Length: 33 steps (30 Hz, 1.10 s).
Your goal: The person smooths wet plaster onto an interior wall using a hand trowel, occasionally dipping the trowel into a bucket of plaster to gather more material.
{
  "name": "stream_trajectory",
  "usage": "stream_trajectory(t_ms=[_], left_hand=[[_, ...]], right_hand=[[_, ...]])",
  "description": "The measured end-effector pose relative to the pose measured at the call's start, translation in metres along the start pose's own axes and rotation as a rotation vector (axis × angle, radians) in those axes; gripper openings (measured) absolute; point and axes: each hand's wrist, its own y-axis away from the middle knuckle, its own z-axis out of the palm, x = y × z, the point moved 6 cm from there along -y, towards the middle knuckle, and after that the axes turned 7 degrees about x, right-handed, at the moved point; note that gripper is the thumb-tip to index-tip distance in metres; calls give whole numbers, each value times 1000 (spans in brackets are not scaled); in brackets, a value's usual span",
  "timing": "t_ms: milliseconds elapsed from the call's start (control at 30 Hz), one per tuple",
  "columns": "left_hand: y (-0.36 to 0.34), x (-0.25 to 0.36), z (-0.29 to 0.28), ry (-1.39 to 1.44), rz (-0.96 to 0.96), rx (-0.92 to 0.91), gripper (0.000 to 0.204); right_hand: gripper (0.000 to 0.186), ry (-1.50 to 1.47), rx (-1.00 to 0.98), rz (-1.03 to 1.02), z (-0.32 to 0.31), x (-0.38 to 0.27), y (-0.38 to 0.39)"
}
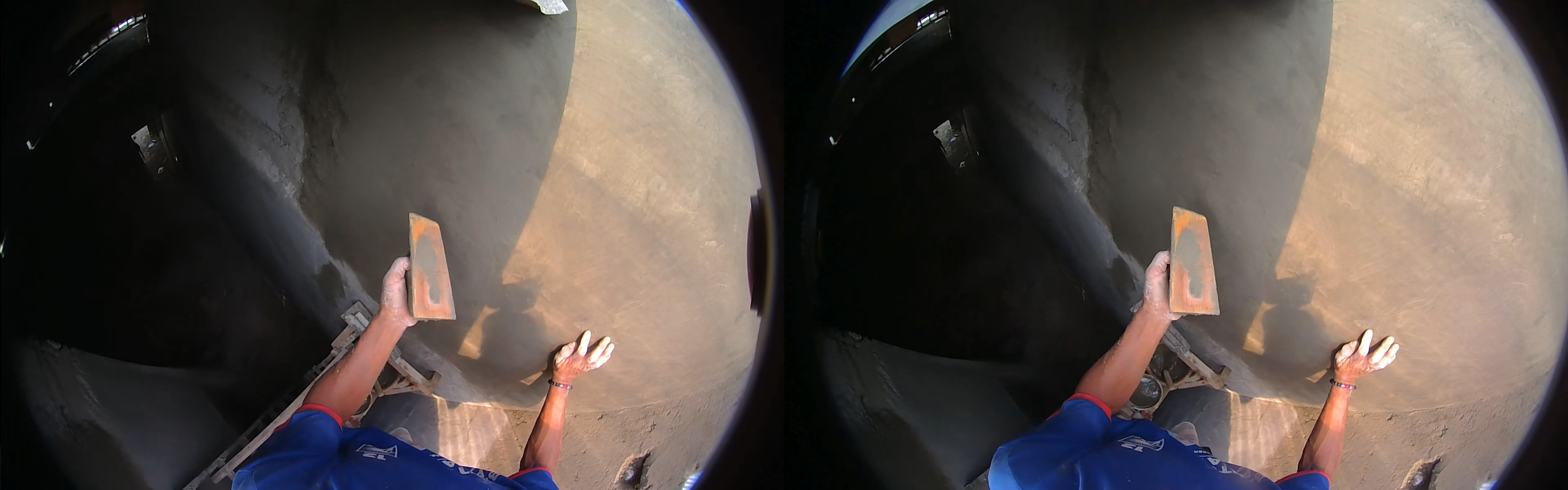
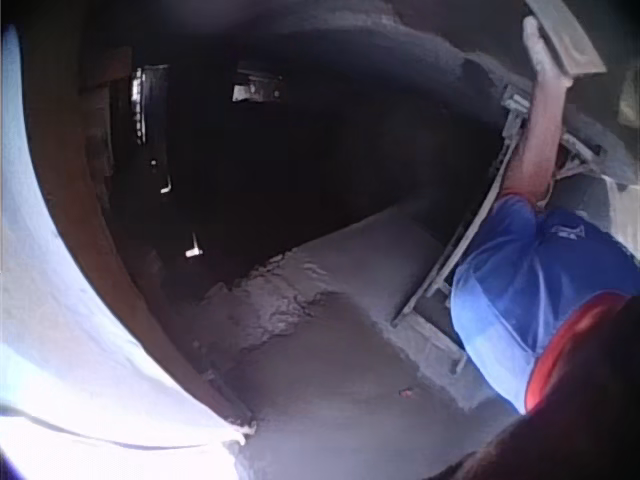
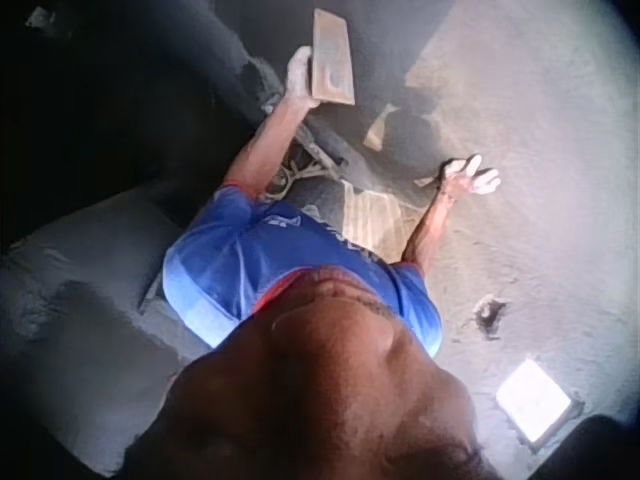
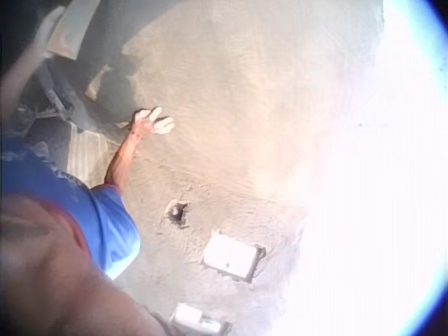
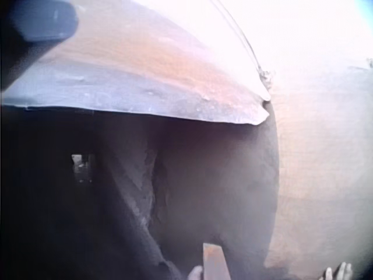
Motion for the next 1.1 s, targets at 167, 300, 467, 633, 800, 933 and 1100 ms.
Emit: stream_trajectory(t_ms=[167, 300, 467, 633, 800, 933, 1100], left_hand=[[-27, 166, 104, -652, 954, 98, 53], [-44, 259, 211, -1048, 1522, 209, 49], [-97, 279, 275, -1223, 1786, 94, 40], [-66, 186, 284, -1352, 1909, -64, 35], [-35, 74, 173, -1689, 1558, -269, 45], [-31, 115, 156, -1501, 1569, -126, 51], [-56, 244, 270, -1267, 1766, 143, 47]], right_hand=[[42, 5, 14, -34, -3, -2, -4], [42, 3, 24, -47, -3, 1, -6], [42, -13, 6, -37, 1, -2, 2], [41, 34, 23, -50, -5, 5, -2], [41, -13, -39, -26, 0, 1, 2], [42, -8, -17, -40, 0, 2, 0], [43, 9, -34, -33, 3, 3, 5]])
